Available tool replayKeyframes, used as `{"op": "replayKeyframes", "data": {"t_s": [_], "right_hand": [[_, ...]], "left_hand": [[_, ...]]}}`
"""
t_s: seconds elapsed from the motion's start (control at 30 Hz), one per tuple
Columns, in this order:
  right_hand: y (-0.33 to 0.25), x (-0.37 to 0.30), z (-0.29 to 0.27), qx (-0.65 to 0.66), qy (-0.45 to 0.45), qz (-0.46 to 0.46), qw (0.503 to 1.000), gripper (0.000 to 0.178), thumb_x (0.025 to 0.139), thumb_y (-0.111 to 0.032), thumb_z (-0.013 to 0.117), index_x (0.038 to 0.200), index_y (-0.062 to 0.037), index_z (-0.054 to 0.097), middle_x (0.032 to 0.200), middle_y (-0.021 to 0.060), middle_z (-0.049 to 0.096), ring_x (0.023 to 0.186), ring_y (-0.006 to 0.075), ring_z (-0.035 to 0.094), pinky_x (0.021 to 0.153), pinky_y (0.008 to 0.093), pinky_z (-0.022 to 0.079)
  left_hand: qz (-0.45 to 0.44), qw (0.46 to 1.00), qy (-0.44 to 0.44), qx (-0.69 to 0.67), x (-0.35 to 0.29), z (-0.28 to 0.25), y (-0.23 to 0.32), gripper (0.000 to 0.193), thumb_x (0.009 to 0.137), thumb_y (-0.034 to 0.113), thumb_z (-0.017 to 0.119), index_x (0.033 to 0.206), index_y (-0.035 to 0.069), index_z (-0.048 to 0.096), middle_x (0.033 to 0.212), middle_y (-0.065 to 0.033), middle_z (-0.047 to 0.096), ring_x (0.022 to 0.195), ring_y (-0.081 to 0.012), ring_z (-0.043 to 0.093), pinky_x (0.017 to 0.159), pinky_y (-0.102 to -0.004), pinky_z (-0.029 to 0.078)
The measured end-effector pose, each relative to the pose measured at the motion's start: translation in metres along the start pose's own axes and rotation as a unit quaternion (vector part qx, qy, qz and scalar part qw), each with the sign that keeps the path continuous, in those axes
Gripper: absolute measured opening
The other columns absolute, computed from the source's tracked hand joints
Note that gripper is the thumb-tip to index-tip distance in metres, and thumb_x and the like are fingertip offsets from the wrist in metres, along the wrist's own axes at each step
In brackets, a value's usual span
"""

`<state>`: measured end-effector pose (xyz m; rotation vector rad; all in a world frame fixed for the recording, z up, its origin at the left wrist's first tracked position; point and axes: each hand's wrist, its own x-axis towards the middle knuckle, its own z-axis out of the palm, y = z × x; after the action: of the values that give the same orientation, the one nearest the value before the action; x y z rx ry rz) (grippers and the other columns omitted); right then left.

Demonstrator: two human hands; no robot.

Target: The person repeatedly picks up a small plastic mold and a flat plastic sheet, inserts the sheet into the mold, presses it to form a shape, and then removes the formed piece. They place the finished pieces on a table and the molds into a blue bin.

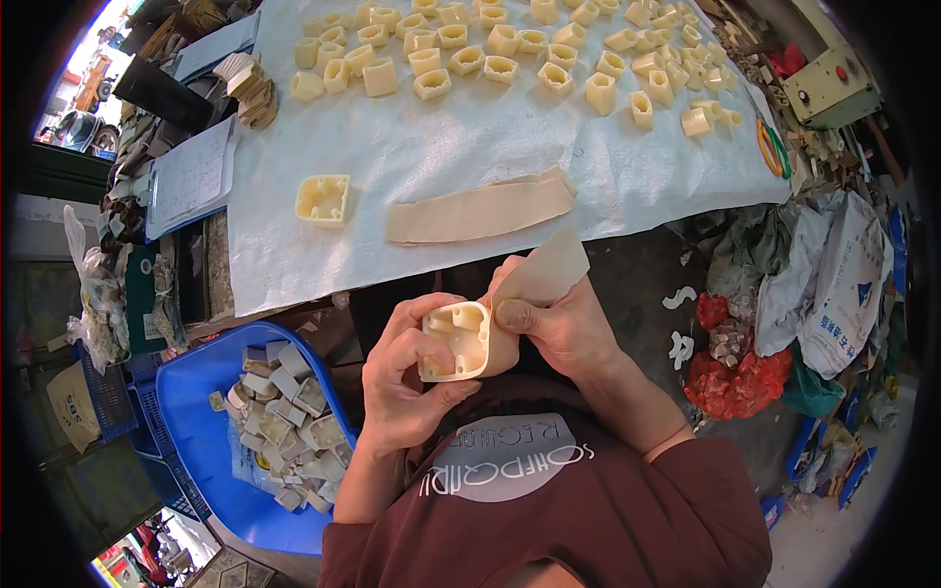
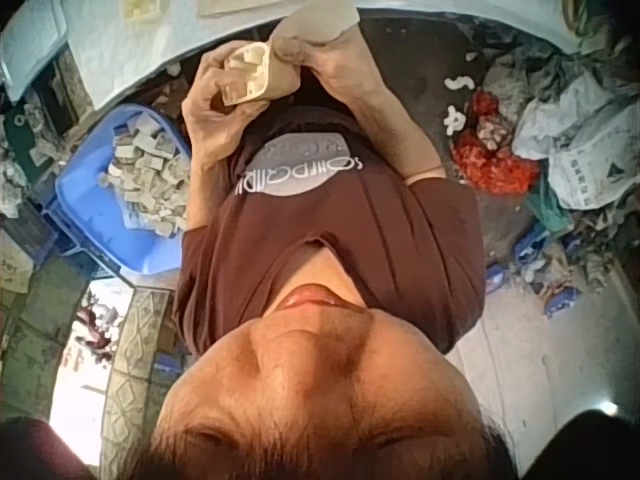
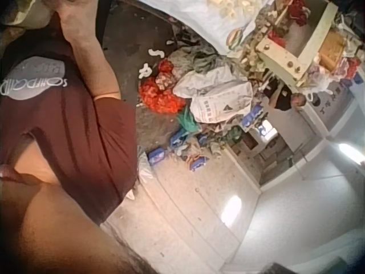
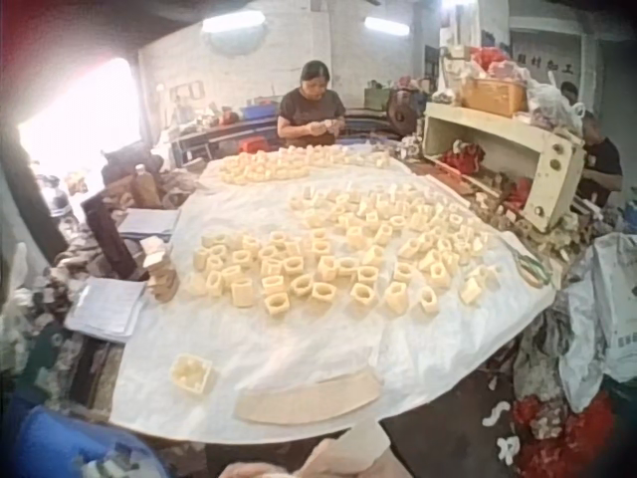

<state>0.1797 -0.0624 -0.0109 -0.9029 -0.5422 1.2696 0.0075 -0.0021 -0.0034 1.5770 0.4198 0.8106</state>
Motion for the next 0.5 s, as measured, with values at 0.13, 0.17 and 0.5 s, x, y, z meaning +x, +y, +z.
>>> {"op": "replayKeyframes", "data": {"t_s": [0.13, 0.17, 0.5], "right_hand": [[0.000, 0.001, 0.004, -0.031, 0.045, -0.036, 0.998, 0.024, 0.072, -0.014, 0.075, 0.082, 0.0004, 0.060, 0.078, 0.0060, 0.059, 0.073, 0.0139, 0.056, 0.066, 0.0267, 0.046], [0.001, 0.001, 0.005, -0.051, 0.058, -0.047, 0.996, 0.023, 0.073, -0.014, 0.075, 0.082, 0.0005, 0.060, 0.078, 0.0062, 0.059, 0.074, 0.0141, 0.056, 0.067, 0.0267, 0.046], [-0.007, -0.001, 0.001, -0.128, -0.011, -0.067, 0.989, 0.027, 0.079, -0.025, 0.069, 0.082, 0.0013, 0.062, 0.086, 0.0071, 0.057, 0.076, 0.0130, 0.053, 0.067, 0.0259, 0.044]], "left_hand": [[-0.048, 0.986, 0.132, -0.091, 0.002, 0.027, 0.003, 0.047, 0.066, -0.003, 0.070, 0.105, 0.007, 0.044, 0.134, -0.0207, 0.032, 0.111, -0.0276, 0.046, 0.087, -0.0333, 0.042], [-0.052, 0.985, 0.148, -0.065, 0.003, 0.031, 0.003, 0.054, 0.066, -0.003, 0.070, 0.110, 0.007, 0.039, 0.131, -0.0181, 0.032, 0.109, -0.0261, 0.046, 0.088, -0.0323, 0.041], [-0.089, 0.981, 0.170, -0.026, 0.007, 0.031, 0.005, 0.052, 0.057, 0.000, 0.073, 0.100, 0.008, 0.043, 0.104, -0.0084, 0.039, 0.098, -0.0157, 0.043, 0.080, -0.0271, 0.042]]}}
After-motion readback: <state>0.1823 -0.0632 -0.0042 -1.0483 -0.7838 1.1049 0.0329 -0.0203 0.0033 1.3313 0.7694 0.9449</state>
